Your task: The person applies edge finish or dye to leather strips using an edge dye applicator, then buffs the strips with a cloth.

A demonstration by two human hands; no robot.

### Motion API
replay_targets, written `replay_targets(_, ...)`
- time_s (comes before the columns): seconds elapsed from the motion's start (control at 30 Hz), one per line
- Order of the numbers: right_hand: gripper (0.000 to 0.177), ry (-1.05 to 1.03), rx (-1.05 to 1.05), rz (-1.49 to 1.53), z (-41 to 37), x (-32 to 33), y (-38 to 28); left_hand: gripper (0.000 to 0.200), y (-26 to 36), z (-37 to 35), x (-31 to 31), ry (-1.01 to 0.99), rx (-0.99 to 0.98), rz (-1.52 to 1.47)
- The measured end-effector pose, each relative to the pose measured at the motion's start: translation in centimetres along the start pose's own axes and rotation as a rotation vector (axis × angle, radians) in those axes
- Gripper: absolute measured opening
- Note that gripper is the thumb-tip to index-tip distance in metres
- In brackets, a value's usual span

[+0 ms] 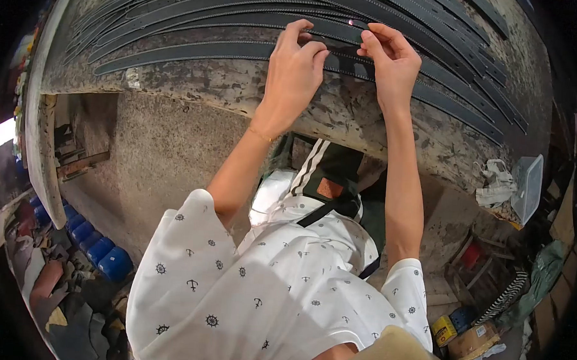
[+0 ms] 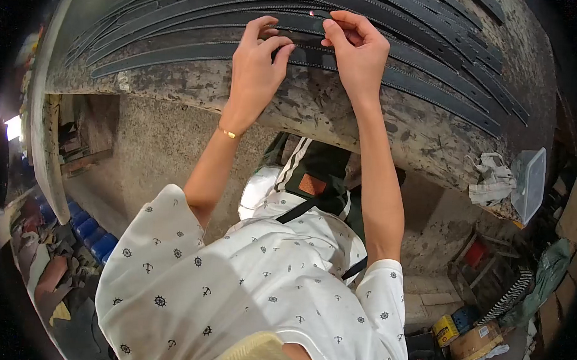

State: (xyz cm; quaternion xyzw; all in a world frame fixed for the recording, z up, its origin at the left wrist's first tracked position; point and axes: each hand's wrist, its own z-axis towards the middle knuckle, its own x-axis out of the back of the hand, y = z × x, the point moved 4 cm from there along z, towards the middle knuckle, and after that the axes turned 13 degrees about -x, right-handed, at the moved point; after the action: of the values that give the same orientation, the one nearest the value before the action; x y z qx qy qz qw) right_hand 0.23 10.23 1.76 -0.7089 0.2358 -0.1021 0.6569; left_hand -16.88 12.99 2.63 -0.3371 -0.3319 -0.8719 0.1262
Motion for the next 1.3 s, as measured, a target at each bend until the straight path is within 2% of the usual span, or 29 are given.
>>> replay_targets(0.03,0.019,0.002,-0.014,-0.001,-0.2,0.1,0.0,0.014,0.3,-0.4,0.2,0.056,-0.035,0.049)
replay_targets(0.13,0.018,0.008,-0.007,-0.071,-0.5,-0.1,-0.1,0.011,0.5,-1.1,0.6,0.088,0.033,0.070)
replay_targets(0.53,0.013,0.011,-0.083,-0.151,-0.6,-0.9,-0.1,0.014,1.0,-0.6,-0.2,0.092,0.097,0.089)
replay_targets(0.63,0.011,0.040,-0.058,-0.258,-0.6,-1.0,0.1,0.013,1.0,-0.7,-0.1,0.103,0.116,0.072)
replay_targets(0.73,0.010,-0.038,0.046,-0.384,-0.9,-1.5,-0.2,0.013,0.9,-0.8,-0.1,0.117,0.115,0.055)
replay_targets(0.87,0.008,-0.070,0.031,-0.413,-0.6,-1.6,0.0,0.014,0.7,-1.0,0.0,0.140,0.096,0.020)
replay_targets(0.93,0.008,-0.099,0.126,-0.484,-0.7,-1.8,-0.3,0.014,0.8,-0.8,0.1,0.120,0.114,0.017)
replay_targets(1.3,0.007,-0.095,0.103,-0.519,-0.8,-2.0,-0.3,0.014,0.6,-0.9,0.0,0.099,0.144,0.010)
